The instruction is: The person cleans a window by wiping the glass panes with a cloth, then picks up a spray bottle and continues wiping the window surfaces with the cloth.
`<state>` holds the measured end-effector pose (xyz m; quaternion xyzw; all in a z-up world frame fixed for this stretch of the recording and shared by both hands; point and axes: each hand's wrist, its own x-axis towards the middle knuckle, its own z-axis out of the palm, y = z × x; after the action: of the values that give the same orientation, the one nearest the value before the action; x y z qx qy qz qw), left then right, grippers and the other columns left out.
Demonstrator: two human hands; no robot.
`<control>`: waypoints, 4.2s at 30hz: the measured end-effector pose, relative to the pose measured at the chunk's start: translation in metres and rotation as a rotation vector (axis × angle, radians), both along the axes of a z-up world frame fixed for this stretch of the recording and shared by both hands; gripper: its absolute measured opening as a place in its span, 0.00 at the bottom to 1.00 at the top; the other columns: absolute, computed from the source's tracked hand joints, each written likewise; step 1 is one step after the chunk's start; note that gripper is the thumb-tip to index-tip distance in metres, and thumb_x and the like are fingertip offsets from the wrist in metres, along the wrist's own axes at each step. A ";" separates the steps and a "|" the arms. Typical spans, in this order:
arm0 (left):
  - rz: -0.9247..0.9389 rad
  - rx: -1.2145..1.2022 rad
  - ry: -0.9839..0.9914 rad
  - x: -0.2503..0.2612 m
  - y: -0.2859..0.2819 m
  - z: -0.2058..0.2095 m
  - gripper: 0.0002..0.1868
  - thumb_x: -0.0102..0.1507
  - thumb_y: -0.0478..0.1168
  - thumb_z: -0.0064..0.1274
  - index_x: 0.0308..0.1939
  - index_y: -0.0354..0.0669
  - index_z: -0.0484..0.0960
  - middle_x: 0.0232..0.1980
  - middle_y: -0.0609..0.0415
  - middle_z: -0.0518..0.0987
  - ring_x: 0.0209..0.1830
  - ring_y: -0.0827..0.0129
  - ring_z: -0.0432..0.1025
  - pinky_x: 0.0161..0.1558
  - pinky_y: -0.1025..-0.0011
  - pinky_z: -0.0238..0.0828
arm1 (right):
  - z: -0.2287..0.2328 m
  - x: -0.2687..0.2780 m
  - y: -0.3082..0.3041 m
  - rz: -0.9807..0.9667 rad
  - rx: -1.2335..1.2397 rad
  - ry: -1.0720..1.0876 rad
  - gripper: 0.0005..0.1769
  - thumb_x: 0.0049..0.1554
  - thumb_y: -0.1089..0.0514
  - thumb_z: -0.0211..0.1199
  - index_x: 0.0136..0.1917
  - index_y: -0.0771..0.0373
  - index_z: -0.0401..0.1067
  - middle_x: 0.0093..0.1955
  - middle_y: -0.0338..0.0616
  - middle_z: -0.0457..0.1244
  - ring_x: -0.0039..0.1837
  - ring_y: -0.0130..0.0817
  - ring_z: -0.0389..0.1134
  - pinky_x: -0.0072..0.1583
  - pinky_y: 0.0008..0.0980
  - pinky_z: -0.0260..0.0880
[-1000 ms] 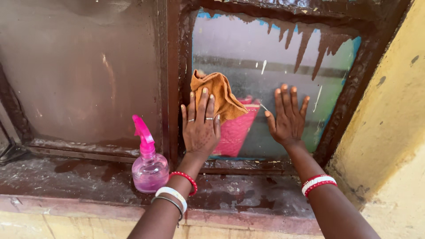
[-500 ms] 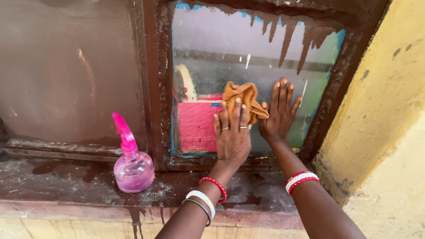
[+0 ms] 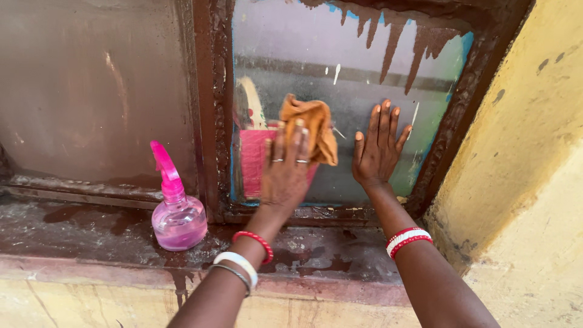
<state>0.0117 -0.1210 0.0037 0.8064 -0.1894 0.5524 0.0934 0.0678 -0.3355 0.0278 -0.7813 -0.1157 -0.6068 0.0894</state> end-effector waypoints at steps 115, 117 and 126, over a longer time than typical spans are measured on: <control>0.085 -0.166 -0.248 0.004 0.061 0.026 0.35 0.67 0.49 0.59 0.77 0.51 0.65 0.81 0.45 0.59 0.80 0.39 0.53 0.75 0.39 0.54 | 0.051 -0.013 0.060 0.026 -0.256 -0.101 0.35 0.68 0.42 0.53 0.83 0.57 0.57 0.86 0.47 0.46 0.87 0.50 0.40 0.81 0.63 0.29; 0.092 -0.194 -0.228 0.004 0.056 0.014 0.35 0.65 0.47 0.59 0.75 0.52 0.66 0.80 0.45 0.59 0.80 0.38 0.54 0.75 0.39 0.53 | 0.050 -0.013 0.060 0.019 -0.253 -0.106 0.35 0.68 0.42 0.53 0.83 0.57 0.58 0.86 0.46 0.46 0.87 0.49 0.41 0.81 0.63 0.29; 0.056 -0.179 -0.169 -0.001 0.043 -0.032 0.37 0.64 0.49 0.60 0.76 0.54 0.64 0.80 0.47 0.59 0.80 0.38 0.52 0.75 0.39 0.51 | 0.046 -0.012 0.059 0.011 -0.256 -0.122 0.33 0.70 0.43 0.53 0.83 0.58 0.57 0.86 0.46 0.46 0.87 0.49 0.41 0.82 0.60 0.30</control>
<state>0.0105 -0.0782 -0.0281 0.7504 -0.1240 0.6354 0.1331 0.0557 -0.2765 0.0734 -0.7473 -0.2014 -0.6331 -0.0148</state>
